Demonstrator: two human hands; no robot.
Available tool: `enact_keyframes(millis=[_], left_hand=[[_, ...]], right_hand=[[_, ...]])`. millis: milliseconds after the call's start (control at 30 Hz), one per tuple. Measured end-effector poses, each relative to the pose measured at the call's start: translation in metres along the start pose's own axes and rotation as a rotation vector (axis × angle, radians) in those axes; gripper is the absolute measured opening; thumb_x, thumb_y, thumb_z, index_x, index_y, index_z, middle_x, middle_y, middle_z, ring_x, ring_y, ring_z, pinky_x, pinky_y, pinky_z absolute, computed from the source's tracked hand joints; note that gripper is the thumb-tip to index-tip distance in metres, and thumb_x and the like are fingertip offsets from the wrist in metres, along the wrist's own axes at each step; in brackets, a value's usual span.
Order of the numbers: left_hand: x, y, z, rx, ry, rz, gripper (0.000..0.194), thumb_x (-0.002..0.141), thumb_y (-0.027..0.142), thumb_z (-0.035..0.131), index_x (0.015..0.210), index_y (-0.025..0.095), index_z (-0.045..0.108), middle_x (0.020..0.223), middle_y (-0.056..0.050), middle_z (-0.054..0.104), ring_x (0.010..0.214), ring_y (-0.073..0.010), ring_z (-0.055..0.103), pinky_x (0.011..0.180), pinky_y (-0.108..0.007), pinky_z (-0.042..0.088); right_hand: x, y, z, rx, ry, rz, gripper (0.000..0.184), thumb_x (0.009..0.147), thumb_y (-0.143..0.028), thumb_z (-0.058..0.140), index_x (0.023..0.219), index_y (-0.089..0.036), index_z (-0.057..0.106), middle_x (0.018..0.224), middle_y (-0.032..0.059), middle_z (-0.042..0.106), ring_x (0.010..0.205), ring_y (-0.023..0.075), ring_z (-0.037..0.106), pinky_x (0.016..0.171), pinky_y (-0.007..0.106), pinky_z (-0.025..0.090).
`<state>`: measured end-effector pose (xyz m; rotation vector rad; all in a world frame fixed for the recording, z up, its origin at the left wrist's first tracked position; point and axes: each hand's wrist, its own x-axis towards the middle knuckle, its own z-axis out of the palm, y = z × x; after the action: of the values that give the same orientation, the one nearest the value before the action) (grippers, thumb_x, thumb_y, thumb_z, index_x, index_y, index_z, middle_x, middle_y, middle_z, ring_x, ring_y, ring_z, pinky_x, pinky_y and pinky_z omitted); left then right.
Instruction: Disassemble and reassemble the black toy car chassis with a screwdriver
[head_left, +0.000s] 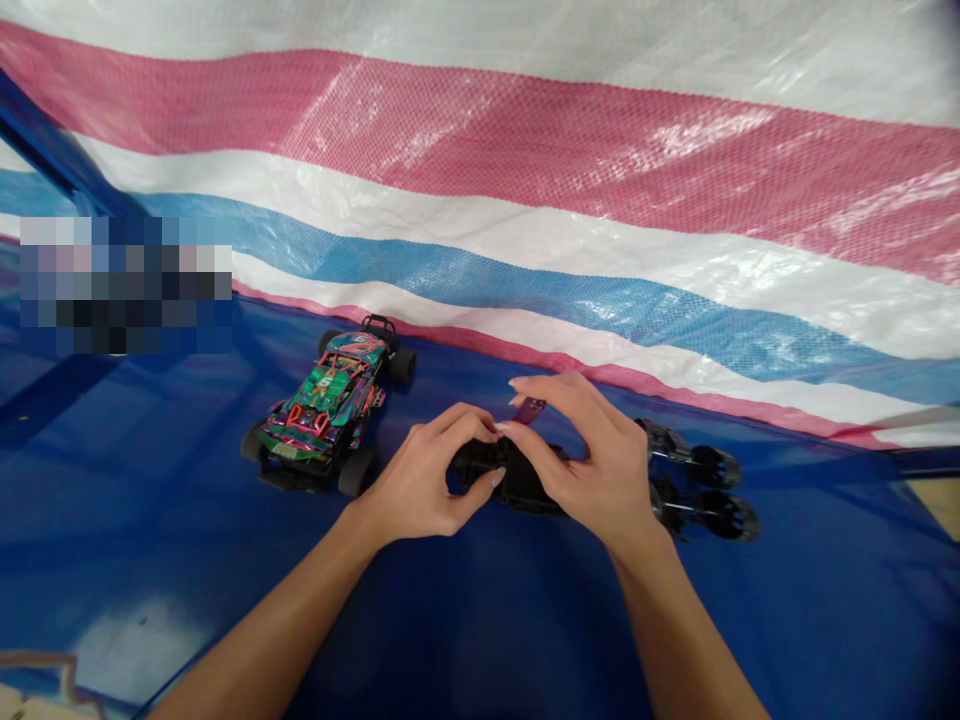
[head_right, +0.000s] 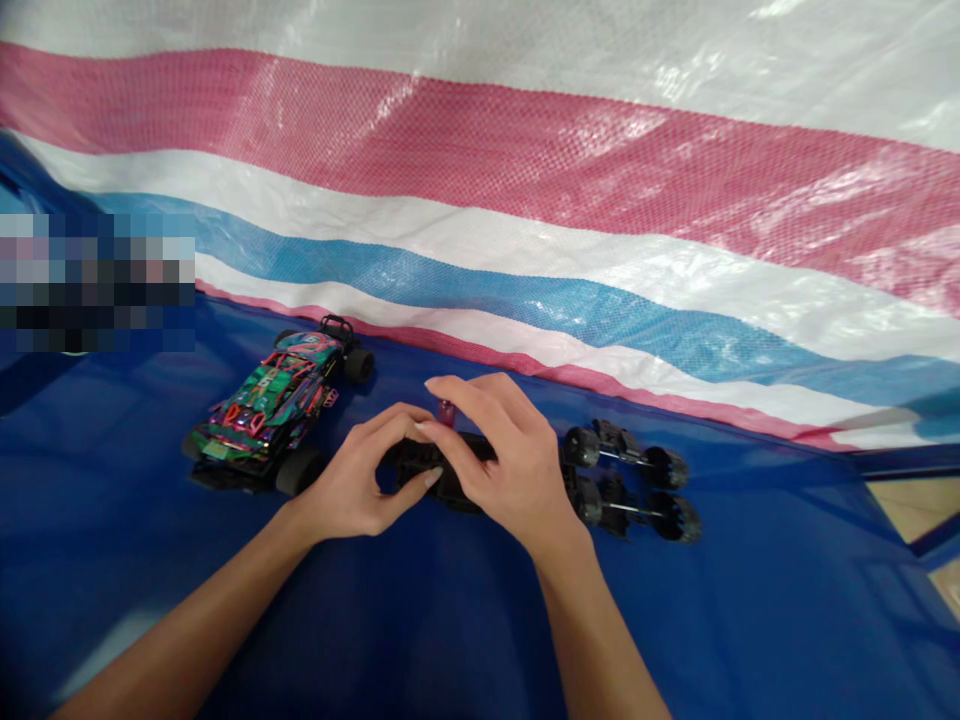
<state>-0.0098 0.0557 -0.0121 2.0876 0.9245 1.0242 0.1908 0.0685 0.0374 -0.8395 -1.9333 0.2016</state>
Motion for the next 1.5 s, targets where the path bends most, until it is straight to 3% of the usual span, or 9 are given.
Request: enact_keyframes(millis=[100, 300, 400, 533, 767, 1000, 1100, 1267, 1500], left_hand=[[0.0001, 0.0003, -0.0005, 0.008, -0.006, 0.0, 0.024, 0.09, 0.017, 0.072, 0.107, 0.024, 0.057, 0.119, -0.007, 0.069, 0.104, -0.0224, 0.072, 0.09, -0.035, 0.058], [0.0005, -0.0024, 0.001, -0.004, -0.002, 0.017, 0.024, 0.089, 0.015, 0.071, 0.105, 0.024, 0.056, 0.119, -0.008, 0.069, 0.105, -0.0224, 0.072, 0.091, -0.034, 0.058], [0.0001, -0.0033, 0.0016, 0.013, 0.004, 0.018, 0.024, 0.089, 0.017, 0.072, 0.106, 0.024, 0.056, 0.119, -0.008, 0.069, 0.105, -0.0231, 0.072, 0.09, -0.035, 0.058], [0.0, -0.0035, 0.0013, 0.034, -0.003, 0.015, 0.026, 0.089, 0.017, 0.072, 0.11, 0.024, 0.058, 0.12, -0.009, 0.069, 0.106, -0.0238, 0.071, 0.091, -0.037, 0.059], [0.0015, -0.0028, 0.001, -0.005, 0.024, 0.057, 0.024, 0.089, 0.015, 0.072, 0.106, 0.023, 0.058, 0.118, -0.008, 0.069, 0.107, -0.0223, 0.071, 0.093, -0.035, 0.057], [0.0006, -0.0037, 0.0012, 0.053, 0.011, 0.048, 0.028, 0.089, 0.016, 0.072, 0.112, 0.023, 0.058, 0.12, -0.009, 0.068, 0.108, -0.0232, 0.07, 0.092, -0.036, 0.057], [0.0008, -0.004, 0.0009, 0.032, 0.017, 0.045, 0.027, 0.088, 0.016, 0.072, 0.109, 0.023, 0.057, 0.12, -0.009, 0.069, 0.107, -0.023, 0.07, 0.092, -0.036, 0.057], [0.0015, -0.0034, 0.0011, 0.013, 0.027, 0.062, 0.026, 0.088, 0.015, 0.072, 0.106, 0.023, 0.056, 0.12, -0.009, 0.069, 0.106, -0.0225, 0.07, 0.092, -0.035, 0.057], [0.0008, -0.0034, 0.001, 0.048, 0.017, 0.046, 0.026, 0.089, 0.018, 0.072, 0.11, 0.023, 0.058, 0.12, -0.009, 0.069, 0.11, -0.0246, 0.07, 0.094, -0.038, 0.058]], right_hand=[[-0.0001, 0.0002, -0.0017, 0.075, 0.022, 0.023, 0.031, 0.093, -0.012, 0.079, 0.122, -0.025, 0.077, 0.099, 0.0044, 0.076, 0.086, 0.0167, 0.073, 0.079, 0.03, 0.063], [-0.0077, -0.001, -0.0055, 0.204, -0.055, 0.188, 0.06, 0.1, -0.008, 0.064, 0.155, -0.031, 0.056, 0.122, 0.0046, 0.08, 0.106, 0.019, 0.078, 0.101, 0.037, 0.063], [-0.0053, -0.001, -0.0057, 0.161, -0.058, 0.128, 0.044, 0.098, -0.013, 0.07, 0.14, -0.028, 0.067, 0.12, 0.0065, 0.08, 0.107, 0.0216, 0.077, 0.099, 0.039, 0.064], [-0.0009, 0.0016, -0.0037, 0.106, 0.022, 0.038, 0.025, 0.095, -0.022, 0.078, 0.119, -0.028, 0.077, 0.106, 0.0058, 0.08, 0.091, 0.0205, 0.076, 0.083, 0.037, 0.066], [-0.0056, -0.0002, -0.0044, 0.174, -0.041, 0.173, 0.046, 0.102, -0.017, 0.065, 0.147, -0.027, 0.063, 0.115, 0.0058, 0.081, 0.1, 0.0209, 0.078, 0.098, 0.04, 0.064], [0.0006, 0.001, -0.0036, 0.123, -0.001, 0.004, 0.024, 0.096, -0.024, 0.078, 0.12, -0.026, 0.077, 0.105, 0.0047, 0.08, 0.088, 0.0183, 0.074, 0.081, 0.034, 0.064], [-0.0011, 0.0001, -0.0037, 0.136, -0.026, 0.048, 0.031, 0.1, -0.02, 0.071, 0.13, -0.028, 0.075, 0.102, 0.0037, 0.079, 0.085, 0.0171, 0.073, 0.079, 0.033, 0.064], [-0.0041, -0.004, -0.0052, 0.152, -0.058, 0.106, 0.048, 0.103, -0.015, 0.06, 0.149, -0.028, 0.061, 0.118, 0.0061, 0.08, 0.104, 0.0198, 0.077, 0.097, 0.038, 0.064], [-0.0004, 0.001, -0.003, 0.132, -0.018, -0.009, 0.024, 0.097, -0.023, 0.076, 0.121, -0.027, 0.076, 0.109, 0.0051, 0.081, 0.093, 0.0193, 0.076, 0.086, 0.035, 0.066]])
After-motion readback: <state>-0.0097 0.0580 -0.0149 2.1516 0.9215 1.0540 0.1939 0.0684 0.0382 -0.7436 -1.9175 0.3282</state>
